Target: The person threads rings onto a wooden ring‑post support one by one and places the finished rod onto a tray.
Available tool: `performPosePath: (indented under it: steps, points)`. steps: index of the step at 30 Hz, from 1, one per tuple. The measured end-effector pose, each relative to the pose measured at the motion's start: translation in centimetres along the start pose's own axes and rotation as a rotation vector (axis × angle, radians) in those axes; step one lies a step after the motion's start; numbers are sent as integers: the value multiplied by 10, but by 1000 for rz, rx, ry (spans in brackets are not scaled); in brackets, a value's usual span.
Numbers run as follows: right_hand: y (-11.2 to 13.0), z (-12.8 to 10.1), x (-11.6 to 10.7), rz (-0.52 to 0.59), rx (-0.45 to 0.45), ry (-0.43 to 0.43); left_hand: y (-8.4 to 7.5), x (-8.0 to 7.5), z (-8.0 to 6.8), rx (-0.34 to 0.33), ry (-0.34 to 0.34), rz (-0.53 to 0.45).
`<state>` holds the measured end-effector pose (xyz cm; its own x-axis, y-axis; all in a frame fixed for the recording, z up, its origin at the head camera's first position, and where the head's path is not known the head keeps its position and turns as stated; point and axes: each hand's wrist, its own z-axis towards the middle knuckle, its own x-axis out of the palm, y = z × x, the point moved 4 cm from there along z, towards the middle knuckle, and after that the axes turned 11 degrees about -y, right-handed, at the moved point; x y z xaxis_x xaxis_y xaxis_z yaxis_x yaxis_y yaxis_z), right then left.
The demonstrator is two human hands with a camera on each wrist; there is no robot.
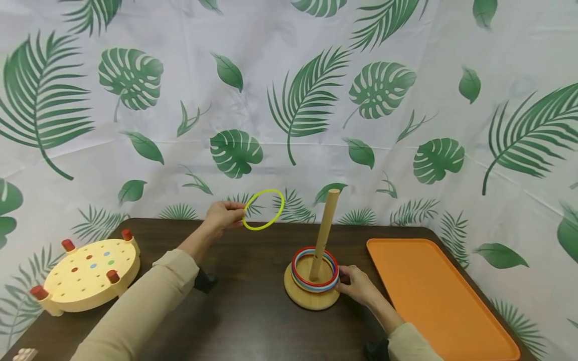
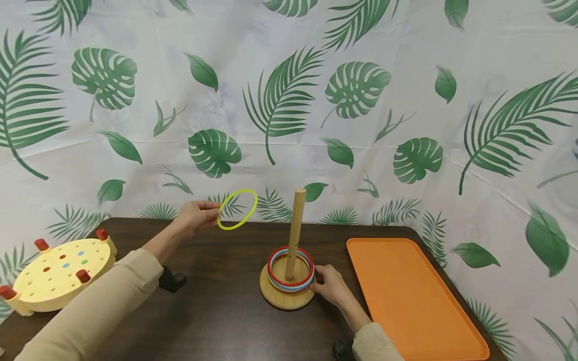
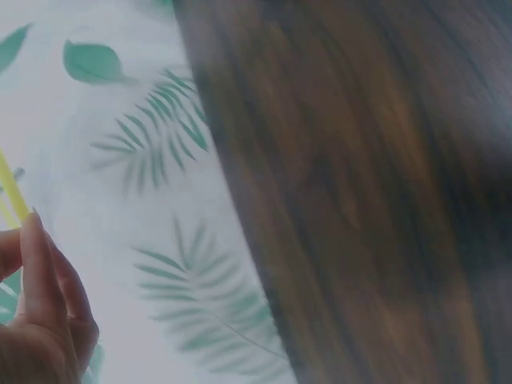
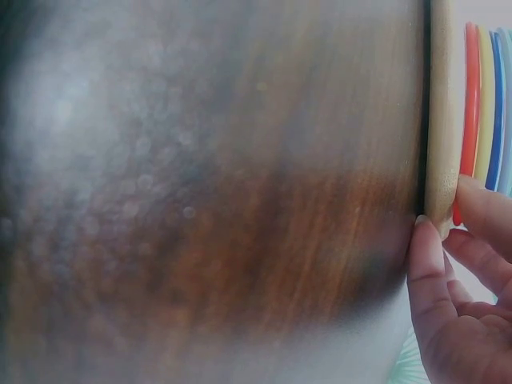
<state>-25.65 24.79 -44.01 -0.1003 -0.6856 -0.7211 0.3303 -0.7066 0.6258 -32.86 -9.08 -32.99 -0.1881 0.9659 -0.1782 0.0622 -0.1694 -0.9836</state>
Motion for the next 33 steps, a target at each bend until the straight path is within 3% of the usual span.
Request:
performPosePath:
  steps: [7, 19, 33]
  points:
    - [-1, -1, 1, -4, 18, -1, -23, 17, -10, -13, 54, -59]
    - [-2, 0, -1, 6, 6, -2, -65, 47, -36, 88, 165, -91]
    - [-1, -1, -1, 22, 11, 3, -81, 80, -48, 106, 208, -110]
